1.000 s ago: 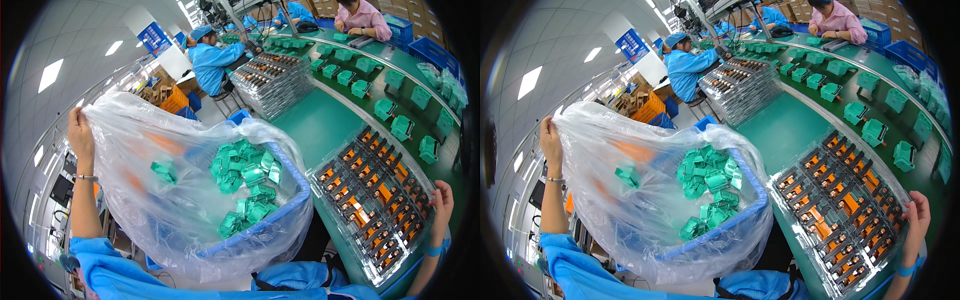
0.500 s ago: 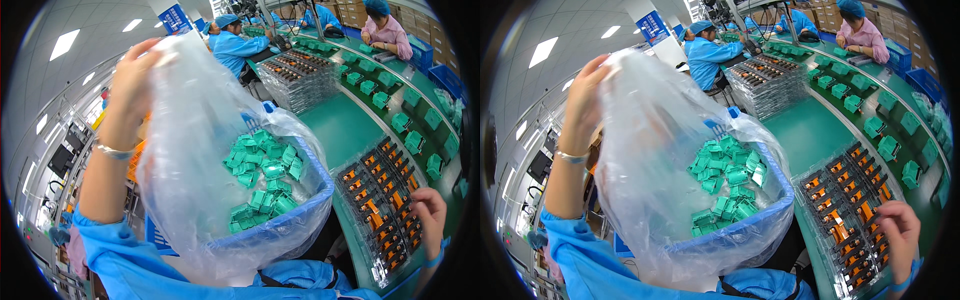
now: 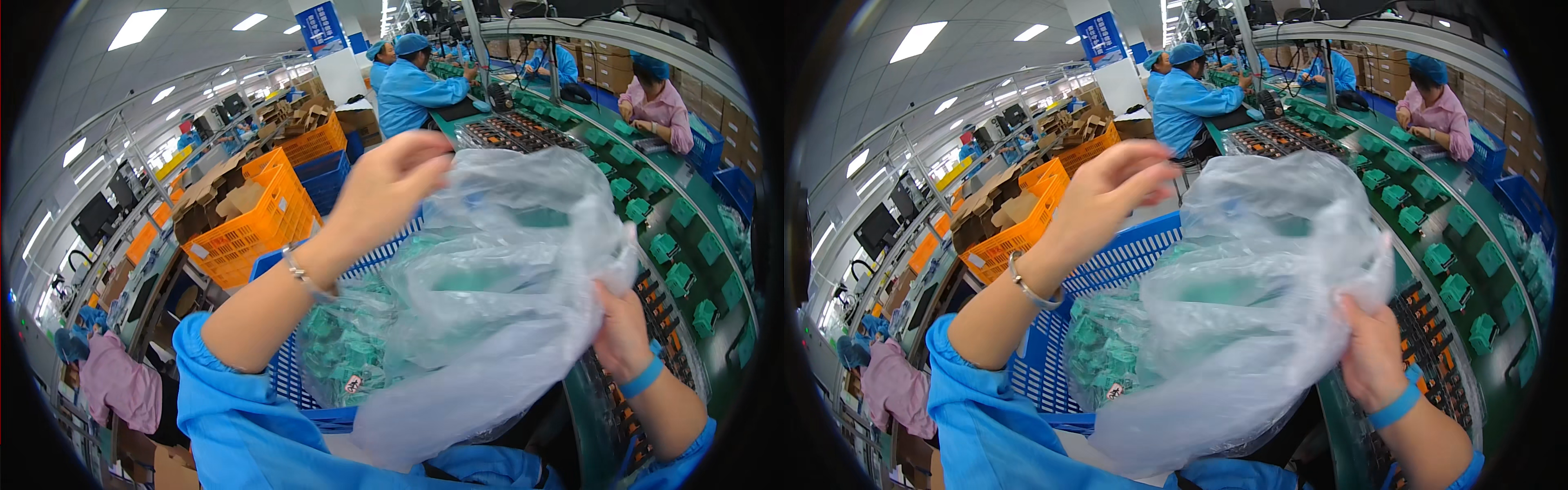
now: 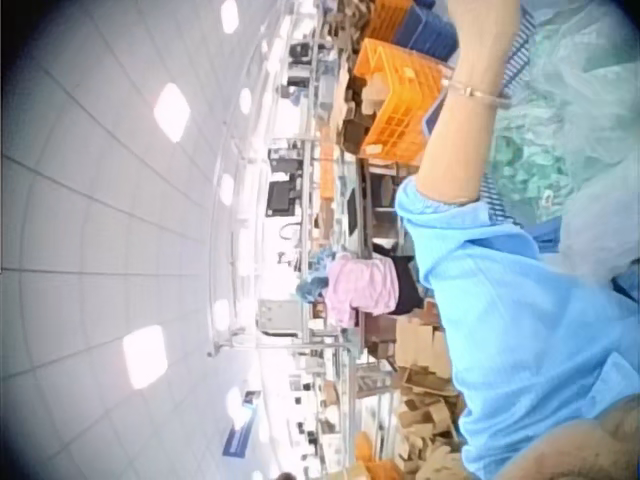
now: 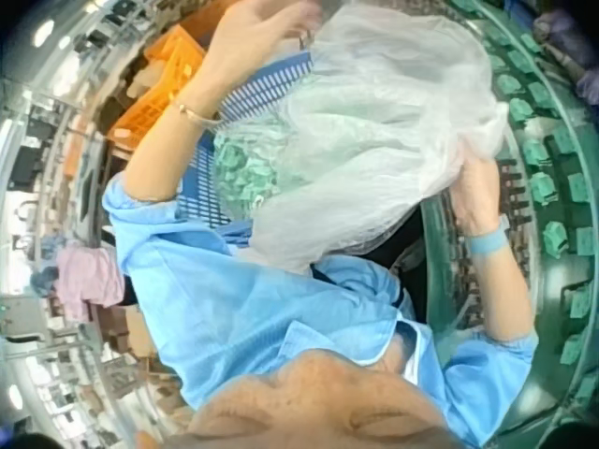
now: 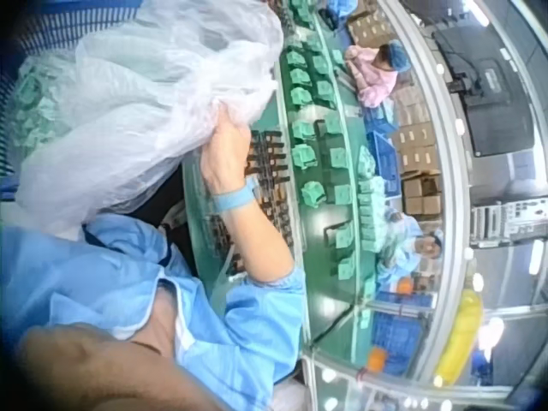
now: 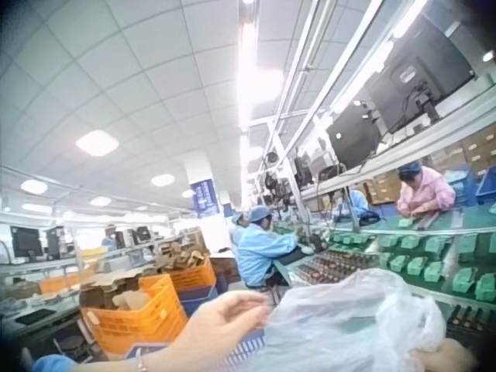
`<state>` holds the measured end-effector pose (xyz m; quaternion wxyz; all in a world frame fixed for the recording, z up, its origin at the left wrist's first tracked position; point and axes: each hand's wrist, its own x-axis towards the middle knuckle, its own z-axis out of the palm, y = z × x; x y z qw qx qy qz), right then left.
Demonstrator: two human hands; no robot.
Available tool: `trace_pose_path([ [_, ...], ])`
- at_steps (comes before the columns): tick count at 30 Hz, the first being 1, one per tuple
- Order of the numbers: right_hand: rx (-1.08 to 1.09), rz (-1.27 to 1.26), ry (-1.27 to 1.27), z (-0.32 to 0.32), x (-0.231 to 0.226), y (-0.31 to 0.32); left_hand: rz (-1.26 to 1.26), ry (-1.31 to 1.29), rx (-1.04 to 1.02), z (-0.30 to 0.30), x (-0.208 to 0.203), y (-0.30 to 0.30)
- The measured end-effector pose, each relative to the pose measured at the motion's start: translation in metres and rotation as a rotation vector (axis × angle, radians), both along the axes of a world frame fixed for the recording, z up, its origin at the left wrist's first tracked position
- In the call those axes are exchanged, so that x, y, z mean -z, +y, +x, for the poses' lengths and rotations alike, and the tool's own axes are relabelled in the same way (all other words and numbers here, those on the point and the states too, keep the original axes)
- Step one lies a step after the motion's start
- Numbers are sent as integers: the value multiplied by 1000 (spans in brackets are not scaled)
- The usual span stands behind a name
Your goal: The person assembles small electronic components into plastic housings by hand at an industrial workstation.
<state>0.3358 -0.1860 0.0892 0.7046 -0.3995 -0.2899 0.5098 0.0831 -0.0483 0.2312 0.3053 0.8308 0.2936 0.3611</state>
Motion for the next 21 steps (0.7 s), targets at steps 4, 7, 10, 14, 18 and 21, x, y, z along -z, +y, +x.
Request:
trace_pose_path([
  [4,-18,25,-43,24,3,-12,-501,383,-388,-103,68,12],
  [7,-41,106,1,38,-12,-19,-856,335,251,-117,121,-30],
  [10,-157,116,201,13,-30,-7,-527,183,410,-83,149,-121],
  [14,-304,150,153,-30,-57,-27,-503,307,475,-42,191,-143],
  [18,-382,61,-70,-4,-51,-32,-1579,-717,578,-8,165,-148],
  [21,-262,185,-45,-45,-68,-30,-1765,-1121,686,0,186,-145],
])
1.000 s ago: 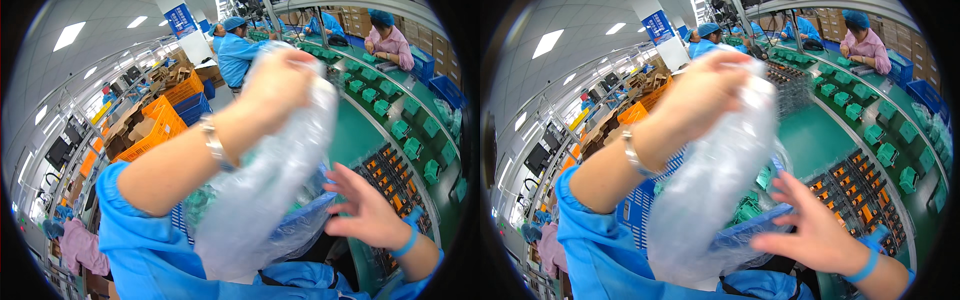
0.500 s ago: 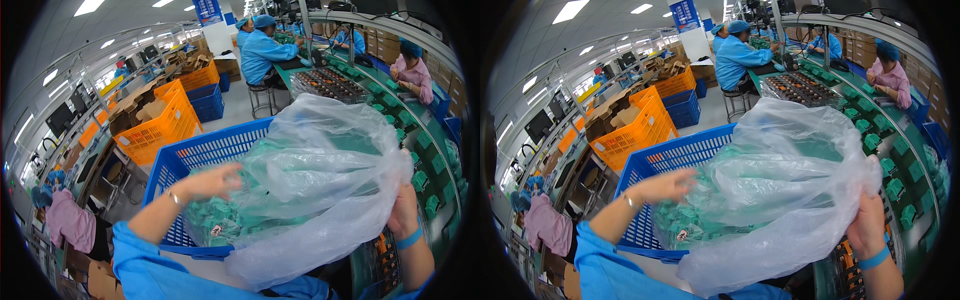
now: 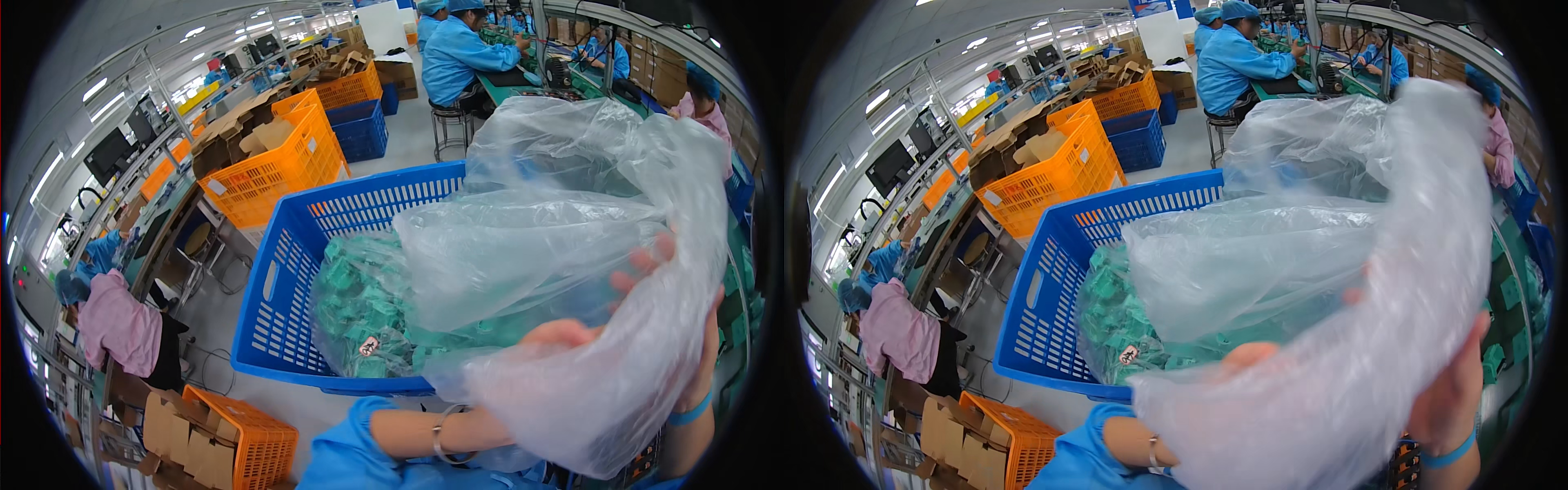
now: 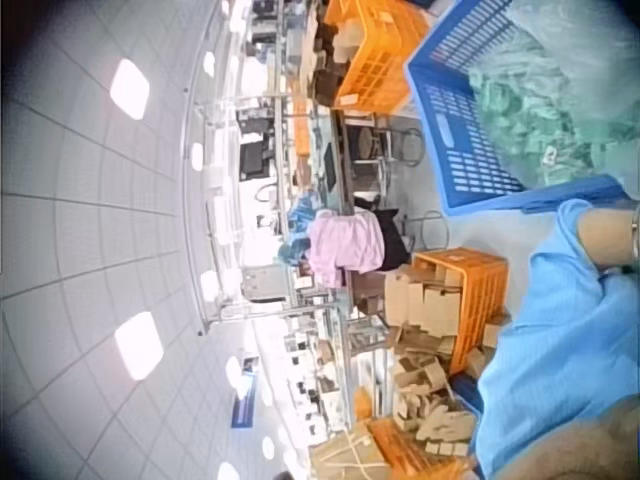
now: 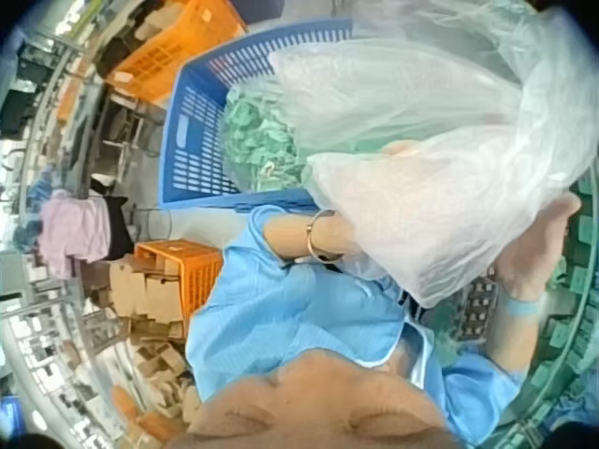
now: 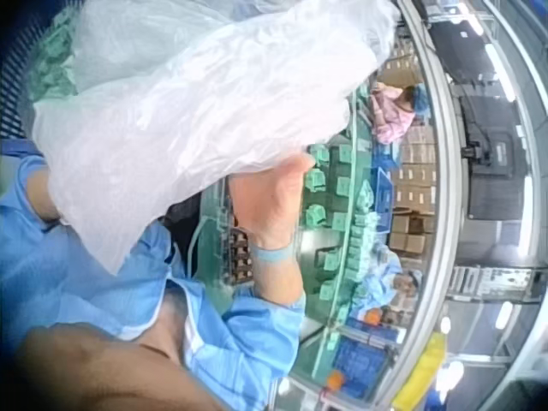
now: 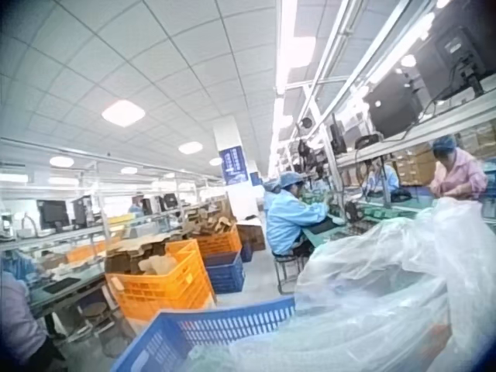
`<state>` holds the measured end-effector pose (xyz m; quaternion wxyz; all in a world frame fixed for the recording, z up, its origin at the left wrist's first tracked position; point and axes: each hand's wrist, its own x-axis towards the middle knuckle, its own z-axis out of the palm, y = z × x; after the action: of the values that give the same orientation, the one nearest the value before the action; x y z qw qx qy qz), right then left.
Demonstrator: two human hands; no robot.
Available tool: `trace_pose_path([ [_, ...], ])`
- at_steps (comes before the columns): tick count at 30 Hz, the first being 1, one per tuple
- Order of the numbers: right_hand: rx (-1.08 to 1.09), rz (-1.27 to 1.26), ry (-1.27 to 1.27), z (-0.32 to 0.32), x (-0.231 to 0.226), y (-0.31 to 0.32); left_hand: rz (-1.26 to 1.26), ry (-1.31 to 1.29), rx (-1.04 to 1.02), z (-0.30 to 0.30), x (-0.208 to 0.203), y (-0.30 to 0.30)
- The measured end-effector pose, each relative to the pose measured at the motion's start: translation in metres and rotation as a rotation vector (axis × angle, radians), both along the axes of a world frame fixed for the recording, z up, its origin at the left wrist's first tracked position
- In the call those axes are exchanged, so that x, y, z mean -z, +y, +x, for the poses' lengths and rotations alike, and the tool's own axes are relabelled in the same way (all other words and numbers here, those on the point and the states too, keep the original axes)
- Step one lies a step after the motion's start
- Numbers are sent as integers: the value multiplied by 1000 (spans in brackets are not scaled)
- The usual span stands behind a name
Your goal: The person assembles small electronic components into plastic housings by hand at an industrial workstation.
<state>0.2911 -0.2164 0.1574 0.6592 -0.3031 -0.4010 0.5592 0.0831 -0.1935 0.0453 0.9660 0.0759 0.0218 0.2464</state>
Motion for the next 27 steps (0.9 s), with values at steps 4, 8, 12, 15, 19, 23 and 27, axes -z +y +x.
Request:
trace_pose_path([
  [4,59,92,-260,3,1,-11,268,172,-370,13,29,-2],
  [8,-43,191,-292,-12,8,12,517,378,-674,-14,9,54],
  [12,-84,86,-440,-13,-9,18,817,518,-933,-106,-17,101],
  [15,60,-19,-475,22,-5,4,208,229,-738,-142,-46,131],
  [19,103,-148,-484,65,15,-19,383,670,-1066,-278,-1,83],
  [23,98,-261,-515,81,27,-47,351,1432,-1078,-315,32,50],
  [27,-43,-394,-568,91,23,-77,-383,1687,-1554,-383,-33,37],
])
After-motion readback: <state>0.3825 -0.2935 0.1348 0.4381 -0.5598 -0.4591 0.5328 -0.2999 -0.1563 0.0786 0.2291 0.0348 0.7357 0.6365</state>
